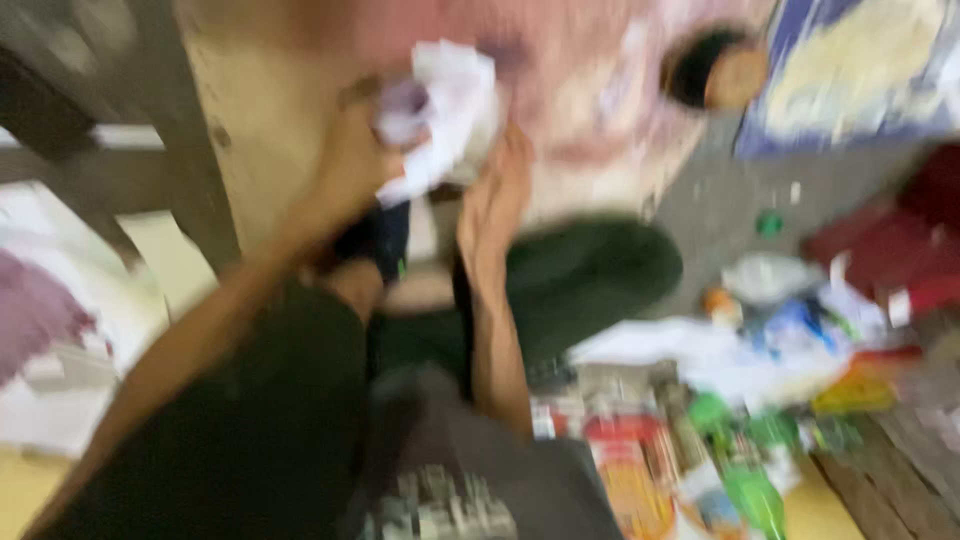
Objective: The person sits on the floor and applies glue from a small bottle to red and white paper pieces. They press the glued pieces onto a larger sheet of paper on the floor, smoothing them down with a round object and their hands.
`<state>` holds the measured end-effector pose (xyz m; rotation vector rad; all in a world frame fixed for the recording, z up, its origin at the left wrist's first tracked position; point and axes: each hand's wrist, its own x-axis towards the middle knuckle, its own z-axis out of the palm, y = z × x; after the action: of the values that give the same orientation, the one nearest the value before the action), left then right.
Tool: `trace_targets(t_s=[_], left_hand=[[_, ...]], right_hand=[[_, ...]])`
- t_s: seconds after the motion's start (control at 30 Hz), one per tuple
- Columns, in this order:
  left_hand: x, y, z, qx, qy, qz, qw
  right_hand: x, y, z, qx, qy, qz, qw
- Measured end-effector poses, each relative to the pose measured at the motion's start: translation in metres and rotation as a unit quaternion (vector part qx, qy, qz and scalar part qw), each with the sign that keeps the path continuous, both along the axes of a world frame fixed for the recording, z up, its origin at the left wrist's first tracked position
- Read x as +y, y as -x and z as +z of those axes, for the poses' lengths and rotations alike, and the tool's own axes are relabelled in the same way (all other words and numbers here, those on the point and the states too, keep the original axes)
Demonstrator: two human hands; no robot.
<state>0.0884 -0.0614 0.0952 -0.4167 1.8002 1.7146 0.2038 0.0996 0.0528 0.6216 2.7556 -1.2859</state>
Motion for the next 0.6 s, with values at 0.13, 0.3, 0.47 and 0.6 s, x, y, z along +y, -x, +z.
trace_targets(t_s=[0.13,0.3,0.47,0.6], left_hand=[[-0.021,0.030,-0.012,-0.156,-0.153,0.124,0.968],[-0.022,0.033,-0.017,-0.117,-0.068,0.037,0.990],[-0.010,-0.021,-0.010,0.079,0.032,-0.003,0.996],[-0.017,0.002,-0.021,-0.097,-0.152,0.122,0.976]], right_hand=[[-0.003,0.008,-0.006,-0.022,-0.088,0.066,0.994],[-0.007,0.020,-0.008,0.075,-0.009,0.049,0.996],[-0.003,-0.013,0.021,-0.004,0.017,0.045,0.999],[-0.003,0.019,0.005,0.045,0.035,0.028,0.998]])
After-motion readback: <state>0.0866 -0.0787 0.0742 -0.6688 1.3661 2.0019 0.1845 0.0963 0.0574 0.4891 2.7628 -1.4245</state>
